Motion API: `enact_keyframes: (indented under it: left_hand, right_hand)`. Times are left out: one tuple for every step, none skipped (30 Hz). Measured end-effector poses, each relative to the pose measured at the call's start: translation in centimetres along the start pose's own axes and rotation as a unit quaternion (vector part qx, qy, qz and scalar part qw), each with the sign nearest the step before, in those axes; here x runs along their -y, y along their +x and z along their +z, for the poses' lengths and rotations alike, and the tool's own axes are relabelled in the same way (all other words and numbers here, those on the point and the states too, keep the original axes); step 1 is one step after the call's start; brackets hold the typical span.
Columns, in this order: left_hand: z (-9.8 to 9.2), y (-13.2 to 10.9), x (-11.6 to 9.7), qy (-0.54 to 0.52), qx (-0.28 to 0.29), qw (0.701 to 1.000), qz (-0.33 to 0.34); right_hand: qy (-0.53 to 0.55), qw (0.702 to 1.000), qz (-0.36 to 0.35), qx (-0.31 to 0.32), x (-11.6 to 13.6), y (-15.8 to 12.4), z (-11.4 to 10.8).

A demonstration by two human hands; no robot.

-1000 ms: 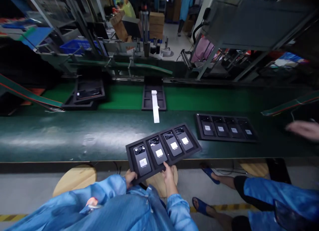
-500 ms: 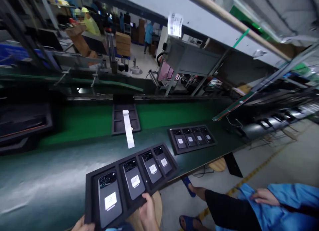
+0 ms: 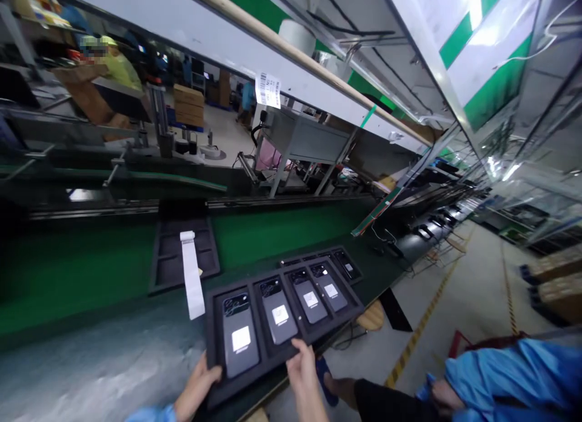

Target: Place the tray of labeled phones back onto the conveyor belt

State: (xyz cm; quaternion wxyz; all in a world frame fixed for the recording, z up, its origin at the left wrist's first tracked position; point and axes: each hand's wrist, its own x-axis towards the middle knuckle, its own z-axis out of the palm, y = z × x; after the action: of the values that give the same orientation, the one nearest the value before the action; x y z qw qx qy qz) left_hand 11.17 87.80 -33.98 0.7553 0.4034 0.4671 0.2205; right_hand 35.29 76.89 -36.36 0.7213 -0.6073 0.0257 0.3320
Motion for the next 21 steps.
enact_keyframes:
  left_hand:
    - [2.5, 1.3, -0.5, -0.014, 0.009, 1.000, 0.016]
    - [4.9, 2.6, -0.8, -0.023, 0.012, 0.999, 0.027]
    - [7.2, 3.9, -1.0, -0.025, 0.013, 0.999, 0.035]
    - [9.3, 5.3, -1.2, -0.026, 0.006, 0.999, 0.039]
    - [11.4, 6.7, -1.2, -0.026, -0.003, 0.999, 0.043]
    - [13.4, 8.2, -1.2, -0.025, -0.015, 0.999, 0.046]
    - [15.2, 9.6, -1.2, -0.022, -0.028, 0.998, 0.051]
    - [16.9, 11.0, -1.2, -0.018, -0.041, 0.997, 0.056]
    - [18.4, 12.4, -1.1, -0.012, -0.053, 0.997, 0.061]
    - [19.7, 13.7, -1.1, -0.005, -0.065, 0.996, 0.065]
    - [20.9, 15.0, -1.0, 0.002, -0.078, 0.995, 0.066]
    - [21.9, 16.1, -0.9, 0.011, -0.091, 0.994, 0.064]
    - [22.8, 17.2, -0.7, 0.021, -0.103, 0.993, 0.060]
    - [23.5, 18.1, -0.5, 0.032, -0.114, 0.991, 0.055]
    - [24.1, 18.9, -0.3, 0.044, -0.126, 0.990, 0.051]
    - [24.6, 19.5, -0.1, 0.056, -0.135, 0.988, 0.049]
    - [24.9, 20.0, 0.0, 0.067, -0.142, 0.986, 0.050]
    - [25.2, 20.4, 0.2, 0.078, -0.148, 0.985, 0.052]
    - [25.3, 20.7, 0.2, 0.088, -0.151, 0.983, 0.055]
    - [25.4, 20.9, 0.3, 0.097, -0.151, 0.982, 0.058]
    - [25.5, 21.1, 0.3, 0.105, -0.150, 0.981, 0.058]
  right_hand:
    - [0.016, 1.000, 0.007, 0.000, 1.8, 2.2, -0.4]
    - [0.026, 1.000, 0.015, 0.003, 3.4, 4.3, -0.9]
    - [0.033, 0.999, 0.020, 0.004, 5.0, 6.4, -1.3]
    - [0.037, 0.999, 0.023, 0.007, 6.5, 8.4, -1.6]
    - [0.039, 0.999, 0.025, 0.009, 7.8, 10.4, -2.0]
    - [0.040, 0.999, 0.023, 0.011, 9.1, 12.2, -2.3]
    - [0.041, 0.999, 0.020, 0.014, 10.3, 14.0, -2.6]
    - [0.041, 0.999, 0.015, 0.017, 11.3, 15.6, -2.8]
    - [0.039, 0.999, 0.009, 0.020, 12.2, 17.2, -3.0]
    - [0.034, 0.999, 0.003, 0.024, 13.0, 18.6, -3.3]
    - [0.025, 0.999, 0.000, 0.028, 13.5, 19.9, -3.5]
    - [0.012, 0.999, 0.000, 0.030, 13.9, 21.0, -3.9]
    - [-0.006, 1.000, 0.006, 0.030, 14.0, 22.0, -4.2]
    - [-0.030, 0.999, 0.017, 0.024, 13.9, 22.8, -4.7]
    - [-0.057, 0.998, 0.031, 0.014, 13.6, 23.5, -5.2]
    - [-0.086, 0.995, 0.045, -0.002, 13.2, 23.9, -5.6]
    - [-0.115, 0.992, 0.056, -0.021, 12.7, 24.3, -6.1]
    - [-0.140, 0.987, 0.062, -0.040, 12.1, 24.6, -6.4]
    - [-0.161, 0.983, 0.061, -0.057, 11.5, 24.8, -6.7]
    - [-0.177, 0.980, 0.056, -0.069, 11.1, 25.0, -6.8]
    - [-0.190, 0.978, 0.048, -0.077, 10.7, 25.3, -6.9]
